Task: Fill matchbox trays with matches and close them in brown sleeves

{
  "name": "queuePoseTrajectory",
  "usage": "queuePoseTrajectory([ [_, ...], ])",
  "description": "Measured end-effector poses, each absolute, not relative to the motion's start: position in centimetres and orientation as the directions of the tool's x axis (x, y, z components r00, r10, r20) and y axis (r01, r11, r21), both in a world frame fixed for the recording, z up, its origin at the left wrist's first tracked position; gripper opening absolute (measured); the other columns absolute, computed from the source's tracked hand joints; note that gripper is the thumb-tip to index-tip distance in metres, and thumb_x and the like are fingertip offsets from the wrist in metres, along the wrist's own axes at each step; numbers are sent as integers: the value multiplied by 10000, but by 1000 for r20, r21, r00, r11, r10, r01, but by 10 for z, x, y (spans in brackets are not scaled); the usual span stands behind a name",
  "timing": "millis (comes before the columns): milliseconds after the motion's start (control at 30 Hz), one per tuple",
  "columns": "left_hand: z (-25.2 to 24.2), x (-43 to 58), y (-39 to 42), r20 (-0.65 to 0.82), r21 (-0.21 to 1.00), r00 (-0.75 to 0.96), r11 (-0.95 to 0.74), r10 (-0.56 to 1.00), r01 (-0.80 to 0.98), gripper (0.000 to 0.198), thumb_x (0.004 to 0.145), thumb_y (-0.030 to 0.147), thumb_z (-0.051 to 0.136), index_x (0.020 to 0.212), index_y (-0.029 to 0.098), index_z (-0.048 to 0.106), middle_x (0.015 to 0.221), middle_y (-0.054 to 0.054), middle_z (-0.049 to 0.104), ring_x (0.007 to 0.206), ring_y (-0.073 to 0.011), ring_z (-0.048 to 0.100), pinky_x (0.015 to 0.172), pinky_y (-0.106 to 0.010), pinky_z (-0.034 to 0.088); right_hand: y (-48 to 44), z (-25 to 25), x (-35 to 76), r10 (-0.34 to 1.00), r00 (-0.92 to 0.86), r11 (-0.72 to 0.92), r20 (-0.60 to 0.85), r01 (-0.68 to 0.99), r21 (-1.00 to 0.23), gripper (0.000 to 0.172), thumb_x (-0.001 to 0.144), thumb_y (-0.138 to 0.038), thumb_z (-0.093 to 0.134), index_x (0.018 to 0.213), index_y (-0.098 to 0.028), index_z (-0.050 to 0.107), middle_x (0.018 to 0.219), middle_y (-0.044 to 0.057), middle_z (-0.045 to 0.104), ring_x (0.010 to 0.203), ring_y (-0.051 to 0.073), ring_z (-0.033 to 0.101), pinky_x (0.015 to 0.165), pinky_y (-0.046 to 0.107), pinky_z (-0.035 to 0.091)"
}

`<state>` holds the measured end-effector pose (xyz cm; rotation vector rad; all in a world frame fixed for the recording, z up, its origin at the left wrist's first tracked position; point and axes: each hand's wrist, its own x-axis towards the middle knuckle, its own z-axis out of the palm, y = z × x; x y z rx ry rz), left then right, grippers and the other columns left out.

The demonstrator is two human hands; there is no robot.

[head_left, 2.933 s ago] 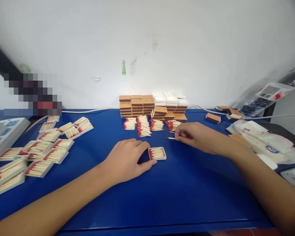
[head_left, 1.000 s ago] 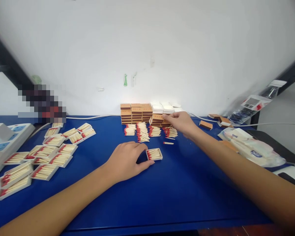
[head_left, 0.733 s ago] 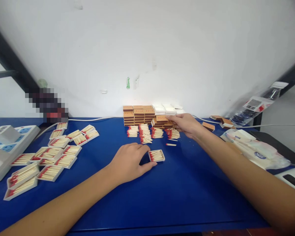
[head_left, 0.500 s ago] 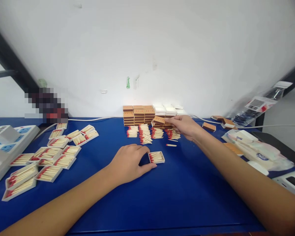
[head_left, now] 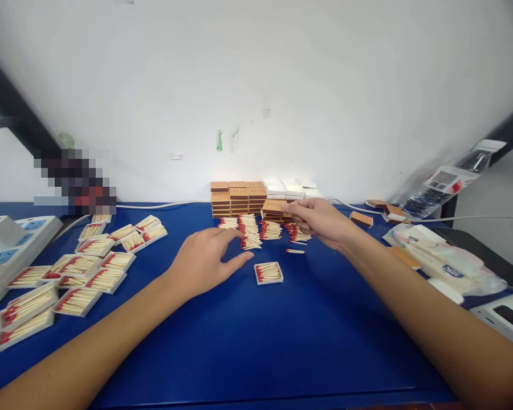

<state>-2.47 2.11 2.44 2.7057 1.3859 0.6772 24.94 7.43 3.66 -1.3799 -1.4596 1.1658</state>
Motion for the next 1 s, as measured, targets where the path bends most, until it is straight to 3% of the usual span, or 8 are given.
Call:
queuePoseTrajectory([
  [167,32,-37,34,441,352,494,-651,749,673,589,924,573,725,1383,217,627,865,14,647,708,-150,588,666,-287,446,42,42,239,913,-404,72,-62,309,-948,448,860,-626,752,783,-213,597,565,-73,441,521,91,337,503,267,248],
  [267,29,-40,40,441,359,558,-708,703,608,467,894,545,768,1230,226,714,882,7,631,714,-140,562,658,-281,434,33,40,230,851,-523,126,-51,297,-947,435,881,-602,747,775,-219,568,584,-76,466,532,90,374,519,257,297],
  [400,23,-42,42,441,358,603,-747,664,560,330,892,498,770,1014,193,738,835,8,598,704,-136,537,634,-282,404,32,34,228,844,-536,143,-29,276,-950,386,910,-550,743,800,-219,577,584,-75,488,524,86,381,514,248,295],
  [567,22,-40,41,459,392,569,-731,682,559,470,862,512,803,1204,207,701,865,13,616,709,-134,545,661,-280,431,33,29,228,834,-549,128,-57,293,-947,402,911,-553,740,784,-219,555,597,-69,495,531,88,388,510,246,306],
  [667,22,-41,43,468,380,578,-742,669,551,374,885,485,787,1132,209,734,818,17,598,679,-127,528,643,-271,413,34,29,229,844,-533,133,-59,314,-940,399,944,-601,669,849,-224,579,609,-62,505,532,101,408,509,258,328],
  [767,22,-46,48,482,335,559,-732,674,593,325,899,462,778,1097,205,755,802,13,608,672,-125,533,638,-268,396,33,33,235,839,-544,266,-13,430,-863,404,887,-599,735,1003,-224,639,773,-16,602,669,137,529,596,281,421],
  [867,23,-53,56,431,304,562,-700,706,646,368,890,496,781,1111,202,771,787,6,630,648,-130,536,609,-267,372,31,37,241,765,-639,425,-82,596,-681,498,752,-555,869,1086,-231,693,966,33,654,830,185,578,682,309,460],
  [1000,24,-59,64,358,326,578,-678,733,659,407,863,521,802,1111,199,788,773,-1,670,640,-138,561,591,-267,372,33,38,246,724,-678,470,-124,617,-631,381,805,-497,828,1041,-220,716,935,37,660,834,191,588,675,309,462],
])
